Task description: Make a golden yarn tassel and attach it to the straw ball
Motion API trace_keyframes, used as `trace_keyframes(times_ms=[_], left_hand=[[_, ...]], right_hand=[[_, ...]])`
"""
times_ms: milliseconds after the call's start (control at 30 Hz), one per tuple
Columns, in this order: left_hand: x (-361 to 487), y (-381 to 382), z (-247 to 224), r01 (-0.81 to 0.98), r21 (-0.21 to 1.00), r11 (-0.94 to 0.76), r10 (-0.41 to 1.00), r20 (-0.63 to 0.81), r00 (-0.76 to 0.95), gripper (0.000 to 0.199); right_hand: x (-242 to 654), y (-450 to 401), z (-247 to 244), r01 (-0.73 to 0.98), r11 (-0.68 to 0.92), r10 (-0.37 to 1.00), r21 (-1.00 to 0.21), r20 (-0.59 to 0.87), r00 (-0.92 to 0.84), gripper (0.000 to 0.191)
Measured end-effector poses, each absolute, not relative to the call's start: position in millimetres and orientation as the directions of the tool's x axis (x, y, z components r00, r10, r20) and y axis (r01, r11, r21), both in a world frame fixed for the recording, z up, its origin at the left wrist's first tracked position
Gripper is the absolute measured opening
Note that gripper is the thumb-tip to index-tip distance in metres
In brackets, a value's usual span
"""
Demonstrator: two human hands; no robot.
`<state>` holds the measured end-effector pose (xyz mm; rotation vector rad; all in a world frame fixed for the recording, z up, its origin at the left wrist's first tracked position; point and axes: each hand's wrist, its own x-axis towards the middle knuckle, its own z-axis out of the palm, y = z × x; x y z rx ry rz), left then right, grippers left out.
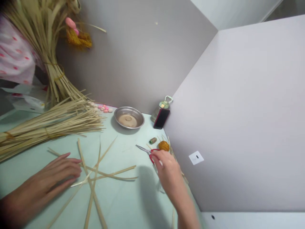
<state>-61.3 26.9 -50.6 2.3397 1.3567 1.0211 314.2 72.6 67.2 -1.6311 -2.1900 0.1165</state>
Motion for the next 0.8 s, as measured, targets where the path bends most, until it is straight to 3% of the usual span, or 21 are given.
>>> trace_keyframes(times_ms=[100,267,533,700,800], left_hand=[[-64,28,-45,0.7,0.411,-0.584,0.808,0.38,0.45,0.02],[-63,29,-41,0.697,0.335,-0.634,0.769,0.374,0.519,0.023],[-58,27,-37,0.689,0.396,-0.607,0.793,0.357,0.494,0.02],[-82,12,-71,0.68,0.425,-0.597,0.799,0.389,0.459,0.054],[-89,-1,-88,0.614,0.432,-0.66,0.751,0.377,0.542,0.069]], right_hand=[[258,64,63,0.76,0.555,0.832,-0.339,0.23,-0.505,0.016],[193,56,40,0.583,0.743,0.64,-0.328,0.098,-0.762,0.012],[178,65,5,0.512,0.791,0.58,-0.334,0.143,-0.802,0.014],[178,69,-3,0.487,0.783,0.564,-0.386,0.111,-0.819,0.015],[176,69,-5,0.493,0.785,0.563,-0.376,0.102,-0.82,0.015]])
